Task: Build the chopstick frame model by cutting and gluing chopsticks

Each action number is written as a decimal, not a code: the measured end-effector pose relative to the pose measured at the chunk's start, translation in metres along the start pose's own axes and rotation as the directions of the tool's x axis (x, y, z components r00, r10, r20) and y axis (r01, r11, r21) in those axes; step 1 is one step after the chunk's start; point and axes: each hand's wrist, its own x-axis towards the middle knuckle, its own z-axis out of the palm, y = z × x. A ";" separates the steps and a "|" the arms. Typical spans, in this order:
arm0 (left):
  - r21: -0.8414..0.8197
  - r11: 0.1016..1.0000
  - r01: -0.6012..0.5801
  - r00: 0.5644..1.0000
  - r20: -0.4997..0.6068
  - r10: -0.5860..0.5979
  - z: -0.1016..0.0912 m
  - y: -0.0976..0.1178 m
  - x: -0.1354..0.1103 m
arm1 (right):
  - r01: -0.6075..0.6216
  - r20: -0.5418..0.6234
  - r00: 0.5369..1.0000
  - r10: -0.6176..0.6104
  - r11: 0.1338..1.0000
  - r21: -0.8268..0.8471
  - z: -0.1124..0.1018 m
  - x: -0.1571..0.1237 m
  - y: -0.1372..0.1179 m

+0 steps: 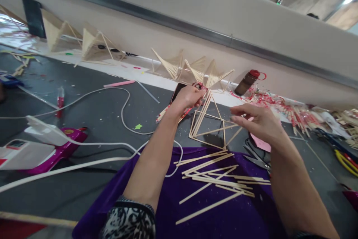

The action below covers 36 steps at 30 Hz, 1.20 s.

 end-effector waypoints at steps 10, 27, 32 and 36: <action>-0.136 0.990 0.024 0.981 0.195 0.003 0.018 -0.005 0.000 | 0.255 0.183 0.961 -0.206 0.916 -0.309 0.001 -0.012 0.001; -0.182 0.983 0.028 0.989 0.149 -0.001 0.031 0.001 0.002 | 0.311 0.219 0.947 -0.234 0.832 -0.459 -0.001 -0.015 -0.010; -0.244 0.970 0.005 0.991 0.129 0.028 0.032 -0.001 0.002 | 0.275 0.186 0.961 -0.206 0.809 -0.519 -0.004 -0.013 -0.010; -0.273 0.962 0.001 0.993 0.115 0.032 0.034 -0.003 0.005 | 0.268 0.200 0.962 -0.188 0.805 -0.529 -0.002 -0.013 -0.007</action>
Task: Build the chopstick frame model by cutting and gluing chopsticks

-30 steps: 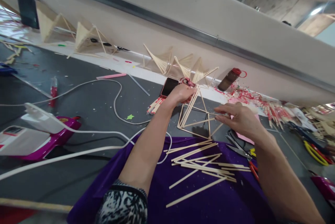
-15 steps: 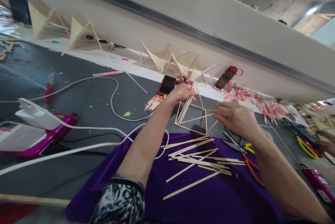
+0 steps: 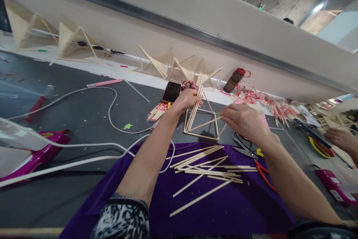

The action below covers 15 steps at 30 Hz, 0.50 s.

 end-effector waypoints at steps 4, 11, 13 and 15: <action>0.007 1.000 0.009 1.000 -0.010 -0.009 0.001 0.000 0.001 | -0.018 0.029 0.999 0.018 1.000 0.001 0.004 -0.001 0.001; 0.028 0.999 0.041 0.999 -0.011 -0.041 0.001 -0.001 0.001 | -0.025 -0.038 0.999 0.025 0.999 0.024 0.006 -0.003 0.002; 0.021 0.999 0.027 1.000 -0.009 -0.027 0.000 -0.002 0.002 | -0.021 -0.055 0.998 0.023 0.999 0.026 0.007 -0.003 0.002; 0.020 1.000 0.008 1.000 0.002 -0.008 0.000 -0.001 0.001 | -0.024 -0.061 0.998 0.025 0.999 0.030 0.008 -0.004 0.003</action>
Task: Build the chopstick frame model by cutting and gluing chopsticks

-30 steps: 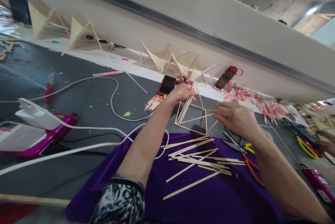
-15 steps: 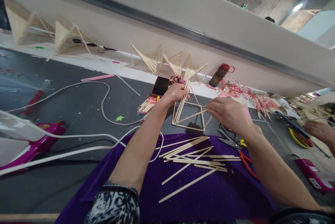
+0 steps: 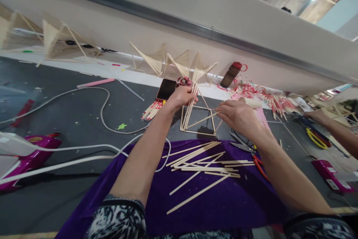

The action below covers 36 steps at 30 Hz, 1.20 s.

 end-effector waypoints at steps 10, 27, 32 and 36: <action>0.063 0.998 0.006 1.000 0.008 -0.006 -0.003 0.003 -0.005 | -0.049 -0.227 0.972 0.062 0.997 0.065 0.002 -0.025 -0.013; 0.044 0.990 0.132 0.968 0.207 -0.139 0.000 -0.005 -0.005 | -0.101 -0.262 0.963 0.060 0.984 -0.144 0.021 -0.025 -0.029; 0.015 0.989 0.148 0.960 0.238 -0.148 0.001 -0.005 -0.005 | -0.066 -0.230 0.973 0.016 0.975 -0.211 0.022 -0.011 -0.002; 0.043 0.989 0.141 0.952 0.269 -0.147 0.005 -0.007 -0.005 | -0.117 -0.298 0.953 0.060 0.977 -0.177 0.023 -0.019 -0.004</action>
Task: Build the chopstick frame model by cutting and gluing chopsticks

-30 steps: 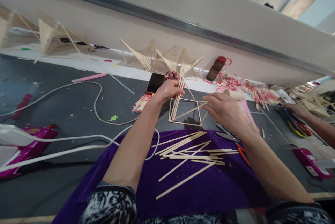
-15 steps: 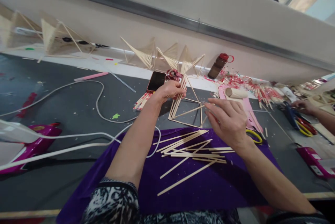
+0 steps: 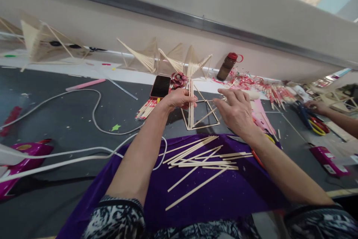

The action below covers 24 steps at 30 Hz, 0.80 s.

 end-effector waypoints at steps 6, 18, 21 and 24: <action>0.066 0.998 0.020 1.000 0.023 -0.022 0.006 -0.007 0.003 | 0.038 0.164 0.983 -0.082 0.965 0.259 0.005 -0.037 -0.033; 0.287 0.952 0.108 0.988 -0.140 -0.070 0.011 0.006 -0.016 | -0.122 0.287 0.958 0.008 0.916 0.382 -0.008 -0.084 -0.017; 0.557 0.818 0.140 0.968 -0.249 0.004 0.013 0.020 -0.029 | -0.172 0.247 0.967 0.064 0.876 0.450 -0.018 -0.102 -0.011; 0.758 0.644 0.101 0.948 -0.270 0.169 0.023 0.033 -0.052 | -0.260 0.147 0.965 0.215 0.839 0.478 -0.039 -0.116 0.004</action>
